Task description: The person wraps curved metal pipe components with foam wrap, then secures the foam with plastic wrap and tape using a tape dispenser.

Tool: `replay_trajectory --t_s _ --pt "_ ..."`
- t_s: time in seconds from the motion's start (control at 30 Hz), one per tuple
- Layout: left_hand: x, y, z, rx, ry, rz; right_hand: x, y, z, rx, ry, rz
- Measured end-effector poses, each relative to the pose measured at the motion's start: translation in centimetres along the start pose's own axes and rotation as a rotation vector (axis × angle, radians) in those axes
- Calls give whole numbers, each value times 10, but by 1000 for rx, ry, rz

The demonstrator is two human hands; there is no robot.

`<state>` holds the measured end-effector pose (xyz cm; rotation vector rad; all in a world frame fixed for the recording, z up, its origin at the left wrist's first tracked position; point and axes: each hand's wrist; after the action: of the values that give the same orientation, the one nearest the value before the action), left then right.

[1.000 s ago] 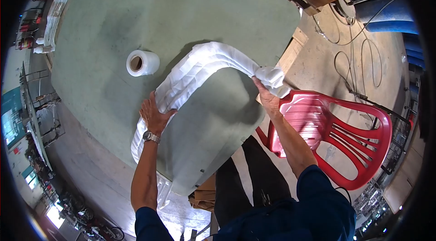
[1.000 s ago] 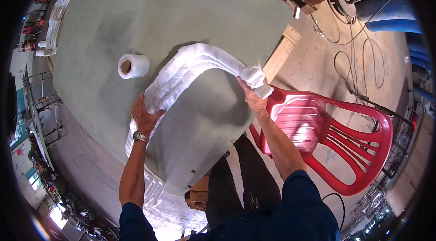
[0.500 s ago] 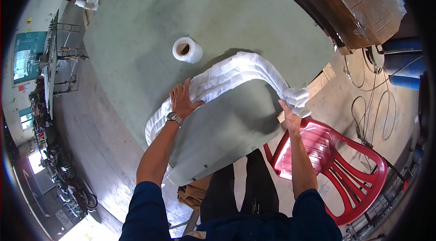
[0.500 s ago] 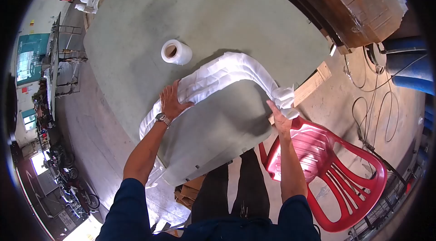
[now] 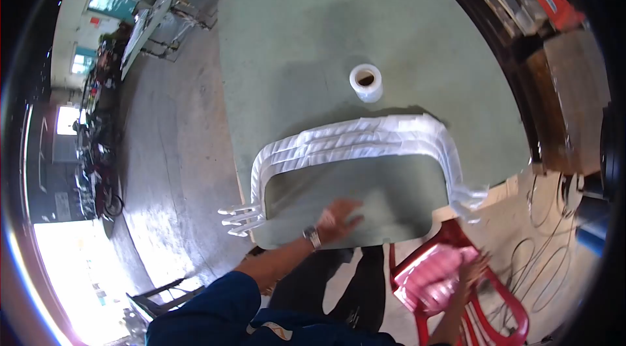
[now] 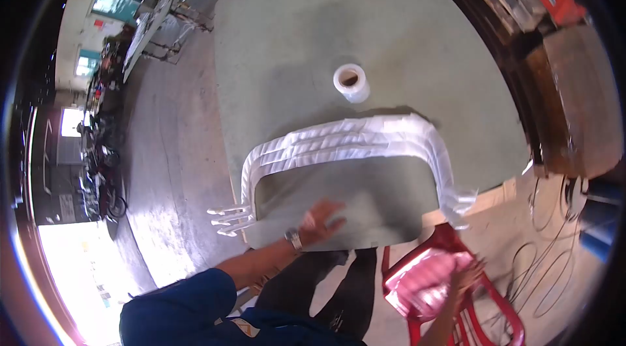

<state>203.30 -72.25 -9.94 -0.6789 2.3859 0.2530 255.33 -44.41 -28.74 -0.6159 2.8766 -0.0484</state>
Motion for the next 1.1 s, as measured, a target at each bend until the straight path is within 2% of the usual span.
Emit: replay_trajectory --t_s 0.03,0.07,0.1,0.13,0.17,0.23,0.27,0.3,0.33,0.37,0.43,0.47,0.53,0.57,0.6,0.63,0.7,0.73,0.8,0.87,0.93,1.0,1.07,1.1 --pt "-11 -33 12 191 -146 -74 -2 25 -50 79 -26 35" --pt "-19 -64 26 340 -182 -177 -65 34 12 73 58 -76" --pt "-25 -97 39 526 -221 -264 -52 50 -25 137 9 32" --pt "-23 -128 51 664 -266 -203 -27 70 -80 289 340 128" --pt "-20 -161 67 913 -102 -187 -53 70 -51 261 274 -15" --pt "-29 -222 82 1423 178 -35 -66 67 -25 652 322 -75" --pt "-31 -247 83 1666 308 74 -37 56 -11 700 -36 -33" --pt "-19 -288 82 1689 292 255 6 62 -72 841 -46 -7" --pt "-6 -325 78 1692 287 414 22 55 -87 752 10 86" --pt "-4 -341 71 1702 281 425 18 49 -85 727 2 31" --pt "1 -369 49 1839 207 606 16 17 -83 717 7 42" --pt "5 -379 33 1828 208 617 13 9 -83 682 7 40" --pt "12 -394 1 1431 271 876 6 -30 -57 735 -70 74" --pt "16 -399 -9 1262 266 899 7 -54 -62 701 -68 68" --pt "19 -402 -16 1092 269 905 4 -73 -64 730 -23 92" --pt "13 -395 -18 1058 273 874 4 -90 -69 756 -18 149" --pt "-1 -374 -15 1517 340 798 -2 -131 -58 759 -55 258" --pt "0 -375 -9 1488 333 785 0 -147 -61 778 -32 332" --pt "-3 -382 -4 1482 143 580 -7 -193 -29 608 171 383" --pt "-11 -386 6 1464 160 535 -2 -218 -22 600 265 396" --pt "-26 -378 17 1567 191 432 18 -211 -50 768 244 393" --pt "-47 -364 18 1518 159 344 28 -216 -31 705 248 276" --pt "-53 -355 27 1467 140 385 64 -196 -54 716 289 226" --pt "-61 -337 27 1545 171 376 70 -188 -58 727 283 207"
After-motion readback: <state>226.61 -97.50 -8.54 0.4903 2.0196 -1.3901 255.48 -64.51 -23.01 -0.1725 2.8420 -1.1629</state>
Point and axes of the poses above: each hand's wrist, its own y-axis towards the middle knuckle, its own z-axis out of the palm, x = y × z, and after that the axes turned 3 degrees about -z, right-handed
